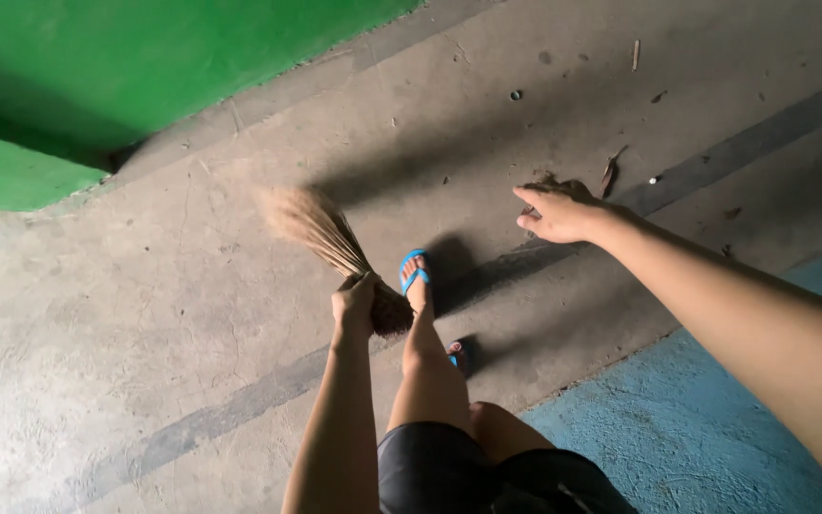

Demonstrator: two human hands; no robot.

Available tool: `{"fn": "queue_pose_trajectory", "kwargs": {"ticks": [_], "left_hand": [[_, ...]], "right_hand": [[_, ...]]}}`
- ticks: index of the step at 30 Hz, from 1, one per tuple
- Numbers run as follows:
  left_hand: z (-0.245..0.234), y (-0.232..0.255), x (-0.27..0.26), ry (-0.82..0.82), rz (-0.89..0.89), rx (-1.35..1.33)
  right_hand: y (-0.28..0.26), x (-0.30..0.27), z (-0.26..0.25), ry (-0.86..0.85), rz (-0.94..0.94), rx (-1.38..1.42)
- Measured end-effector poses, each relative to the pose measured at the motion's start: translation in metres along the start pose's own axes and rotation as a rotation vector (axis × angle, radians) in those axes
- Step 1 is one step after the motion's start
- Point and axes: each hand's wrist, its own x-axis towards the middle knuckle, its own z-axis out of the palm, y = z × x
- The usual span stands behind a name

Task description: The person sweeps a concrete floor in a narrow corridor using a broom made of sticks, moving debris into a pile.

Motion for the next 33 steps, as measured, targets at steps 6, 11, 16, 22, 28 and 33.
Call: {"fn": "queue_pose_trajectory", "kwargs": {"ticks": [6, 11, 16, 22, 28, 33], "left_hand": [[0.086, -0.037, 0.055, -0.206, 0.101, 0.664], [0.208, 0.018, 0.028, -0.406, 0.054, 0.847], [0.231, 0.131, 0.008, -0.418, 0.038, 0.941], [0.185, 0.195, -0.004, -0.127, 0.136, 0.938], [0.136, 0.193, 0.045, 0.169, 0.035, 0.878], [0.153, 0.112, 0.111, -0.024, -0.003, 0.417]], "right_hand": [[0.020, 0.033, -0.025, -0.079, 0.082, 0.040], [0.044, 0.076, -0.067, -0.020, 0.068, -0.098], [0.068, 0.117, -0.089, -0.036, 0.078, 0.011], [0.068, 0.134, -0.113, -0.027, 0.089, -0.039], [0.081, 0.131, -0.137, 0.006, 0.042, -0.034], [0.110, 0.116, -0.162, -0.034, 0.104, -0.034]]}}
